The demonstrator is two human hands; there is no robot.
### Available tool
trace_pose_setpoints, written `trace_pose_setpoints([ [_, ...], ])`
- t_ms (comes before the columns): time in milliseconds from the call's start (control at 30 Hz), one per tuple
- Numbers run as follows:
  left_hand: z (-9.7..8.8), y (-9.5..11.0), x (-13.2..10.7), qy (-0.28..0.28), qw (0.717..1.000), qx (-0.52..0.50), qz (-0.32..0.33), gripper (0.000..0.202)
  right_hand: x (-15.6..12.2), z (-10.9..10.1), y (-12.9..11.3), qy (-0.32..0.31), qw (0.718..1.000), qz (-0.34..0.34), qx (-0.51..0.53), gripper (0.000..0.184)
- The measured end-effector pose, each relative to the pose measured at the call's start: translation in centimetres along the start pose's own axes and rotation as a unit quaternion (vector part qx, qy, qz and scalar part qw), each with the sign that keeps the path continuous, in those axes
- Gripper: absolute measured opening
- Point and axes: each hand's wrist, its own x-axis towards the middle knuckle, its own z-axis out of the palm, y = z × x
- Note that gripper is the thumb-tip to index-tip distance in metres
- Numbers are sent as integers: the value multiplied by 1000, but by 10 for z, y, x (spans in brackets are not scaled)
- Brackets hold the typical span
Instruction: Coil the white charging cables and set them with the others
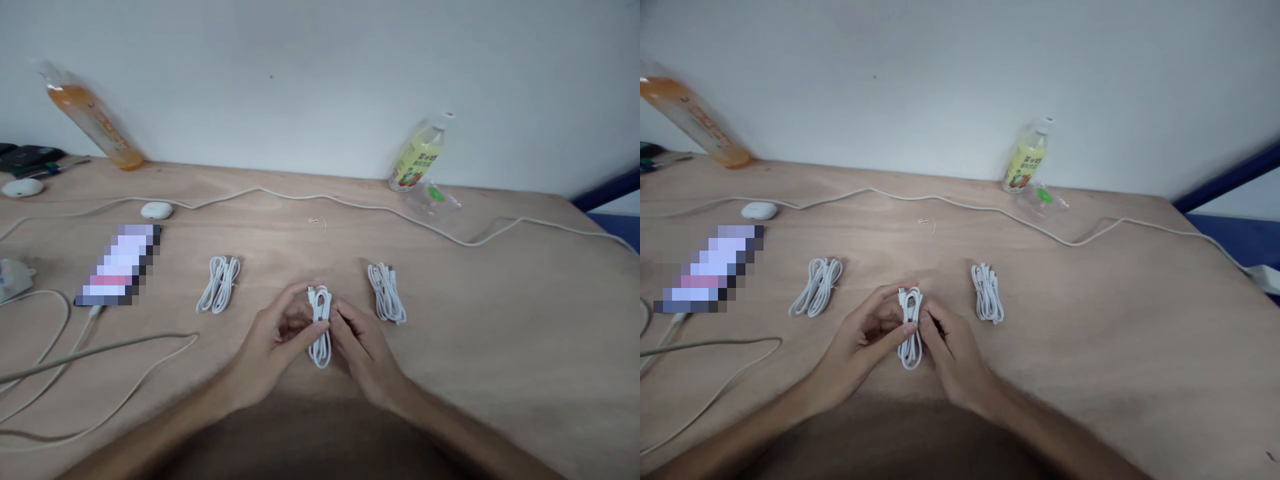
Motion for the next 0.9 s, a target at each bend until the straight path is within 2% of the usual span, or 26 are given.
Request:
trace_pose_setpoints([
  [333, -3, 1, 7, -43, 987, -132, -82, 61, 0, -1, -4, 14, 1000, -17, -18, 39],
  [900, -6, -1, 8, -25, 982, -154, -102, 60, -1, 0, -5, -15, 999, 7, 36, 44],
])
